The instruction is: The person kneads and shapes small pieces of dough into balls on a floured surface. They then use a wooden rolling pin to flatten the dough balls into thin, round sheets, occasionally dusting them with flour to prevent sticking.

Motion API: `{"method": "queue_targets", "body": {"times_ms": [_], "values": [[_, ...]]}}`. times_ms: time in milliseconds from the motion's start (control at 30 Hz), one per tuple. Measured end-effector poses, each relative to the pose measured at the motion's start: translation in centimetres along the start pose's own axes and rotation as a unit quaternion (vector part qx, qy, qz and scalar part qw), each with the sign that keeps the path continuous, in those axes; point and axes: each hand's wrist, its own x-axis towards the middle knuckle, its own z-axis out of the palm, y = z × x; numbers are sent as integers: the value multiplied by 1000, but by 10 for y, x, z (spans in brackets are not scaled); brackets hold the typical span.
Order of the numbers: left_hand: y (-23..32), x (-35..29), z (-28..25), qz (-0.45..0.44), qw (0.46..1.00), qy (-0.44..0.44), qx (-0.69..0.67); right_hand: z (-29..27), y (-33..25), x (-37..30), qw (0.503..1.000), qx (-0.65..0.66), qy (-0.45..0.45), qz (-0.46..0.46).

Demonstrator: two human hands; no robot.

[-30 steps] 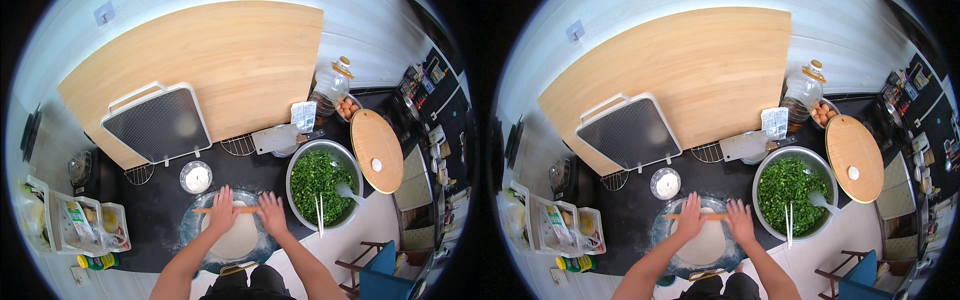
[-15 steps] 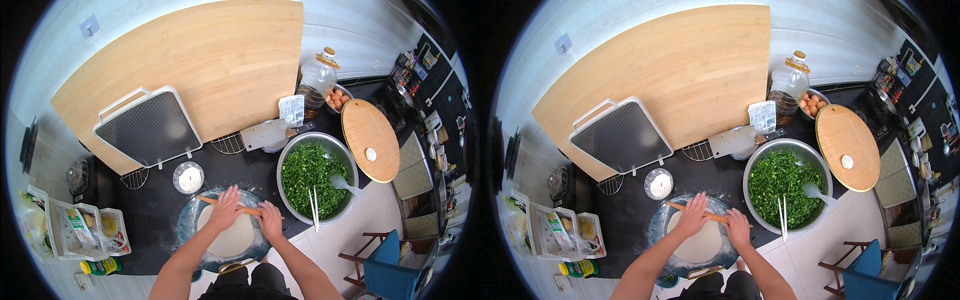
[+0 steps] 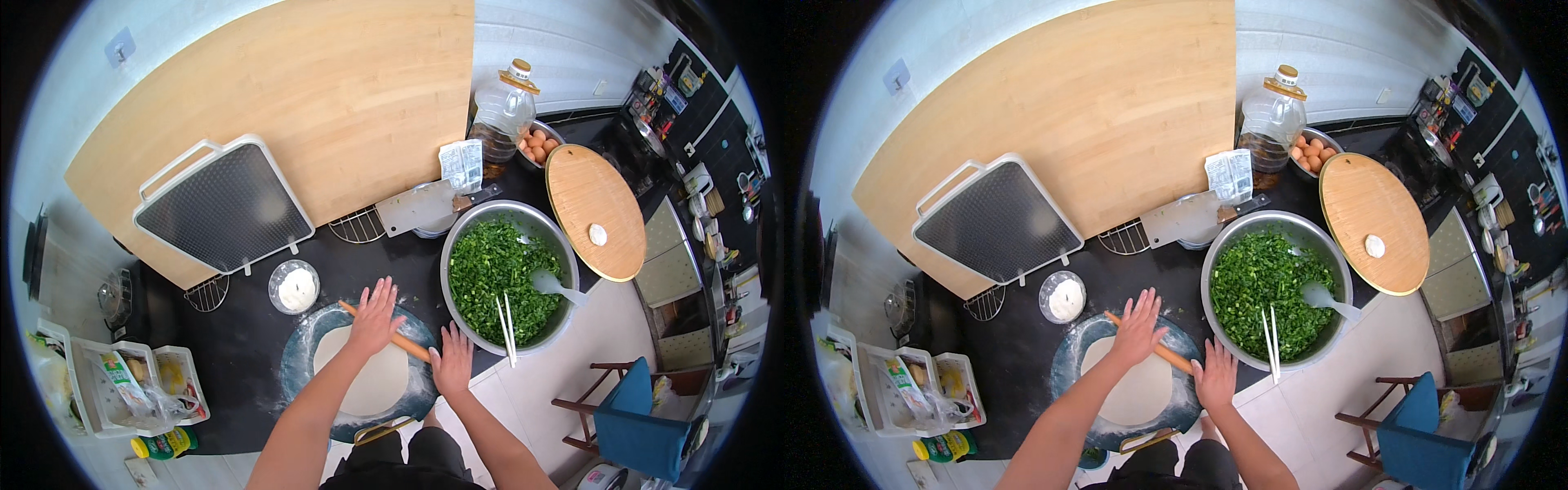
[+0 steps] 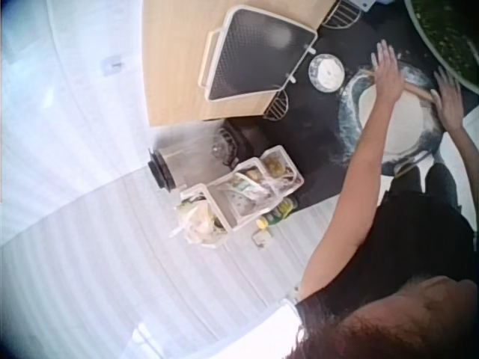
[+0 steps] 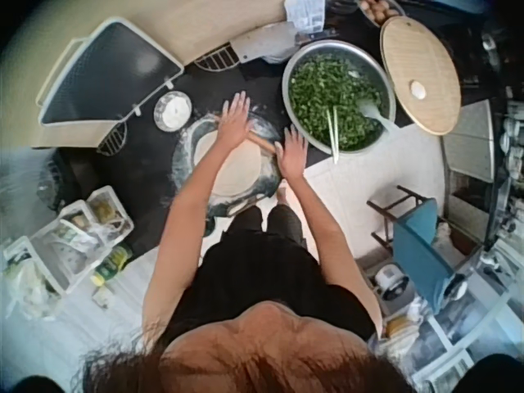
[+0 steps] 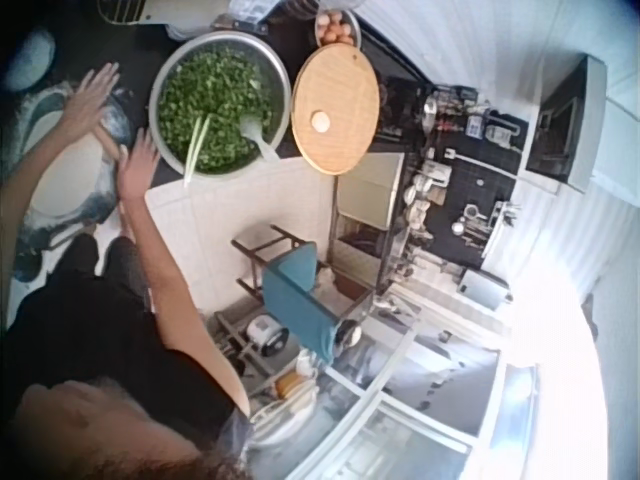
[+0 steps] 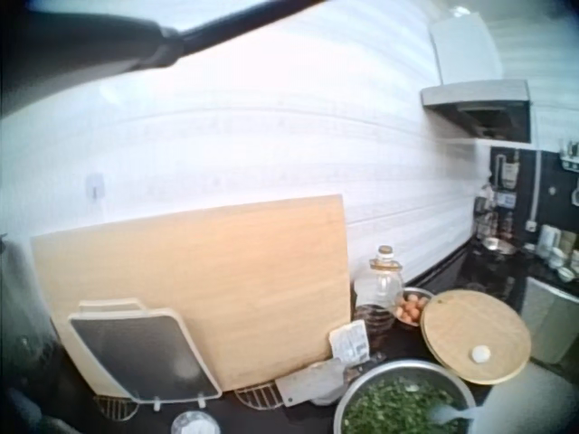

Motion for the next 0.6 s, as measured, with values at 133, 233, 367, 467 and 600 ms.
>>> {"method": "queue_targets", "body": {"times_ms": [133,233,367,467,600], "values": [[0,-61,-11,-4,996,-64,-55,0,-7,-41,992,-31,-87,-86],[6,-106,-18,-2,993,-103,-61,5,-12,-77,987,13,-97,-128],[14,-67,-9,36,996,-69,-47,7,-4,-65,997,40,-37,-53],[19,-25,-2,32,997,-24,-63,7,9,-33,999,36,2,-40],[8,-42,-19,-67,997,-24,-41,-8,12,10,982,35,27,-182]]}}
